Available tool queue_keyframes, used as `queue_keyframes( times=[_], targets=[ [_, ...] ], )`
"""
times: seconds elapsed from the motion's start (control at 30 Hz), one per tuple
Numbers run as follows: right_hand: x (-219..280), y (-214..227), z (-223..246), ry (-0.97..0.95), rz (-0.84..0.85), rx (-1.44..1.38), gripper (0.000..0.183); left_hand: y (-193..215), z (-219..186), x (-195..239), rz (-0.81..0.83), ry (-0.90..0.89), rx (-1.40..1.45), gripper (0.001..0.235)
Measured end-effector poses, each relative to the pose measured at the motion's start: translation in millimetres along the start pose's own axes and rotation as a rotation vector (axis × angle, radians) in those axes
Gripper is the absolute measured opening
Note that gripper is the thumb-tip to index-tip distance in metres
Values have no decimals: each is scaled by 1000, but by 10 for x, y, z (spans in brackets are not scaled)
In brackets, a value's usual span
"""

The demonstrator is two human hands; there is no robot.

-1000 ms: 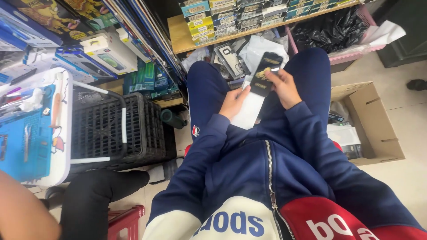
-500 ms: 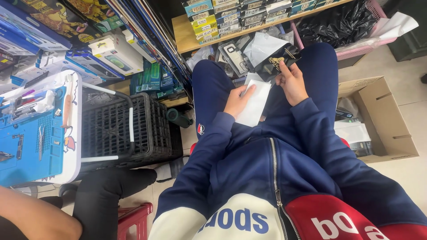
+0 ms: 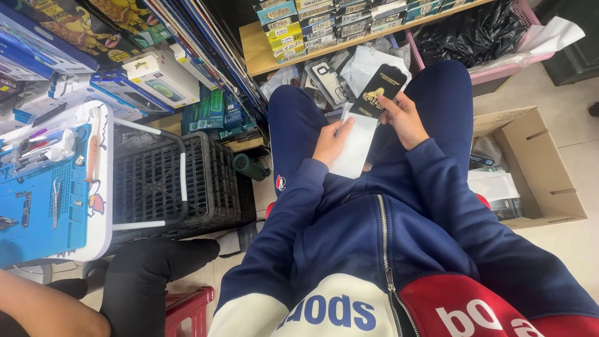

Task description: The person sits on a stool and organizes small packaged items, including black cards and white packets, by picking them up from a cardboard box and placing them on their lap. They handle the items one by one, sorting them into a stack.

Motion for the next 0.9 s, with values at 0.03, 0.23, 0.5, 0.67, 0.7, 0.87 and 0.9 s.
queue_keyframes(
  times=[0.03,0.23,0.5,0.67,0.7,0.87,0.9],
  targets=[
    [-13,-14,-15,2,16,0,18,-7,4,6,5,-1,-7,51],
    [-130,75,-126,72,16,52,42,-16,-3,-13,20,-20,-12,50],
    [-84,117,-34,153,13,101,57,-39,50,-41,30,-43,-17,46],
    [-55,35,-2,133,51,120,61,-15,25,-8,26,-6,-22,47],
    [-27,-20,12,135,83,146,59,-16,41,-20,28,-15,-22,47],
    [-87,-68,-226,128,194,245,46,0,105,-71,0,19,7,48],
    [-73,-98,-218,133,221,272,37,15,97,-81,-5,13,-5,50]
  ],
)
Point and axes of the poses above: each hand's wrist, its own x-axis away from the middle knuckle, its own y-axis out of the back of the hand, z = x × y, the point moved 9 cm from there along -x, towards the middle knuckle, and after that the axes turned 9 degrees about -z, right-handed, at the moved point
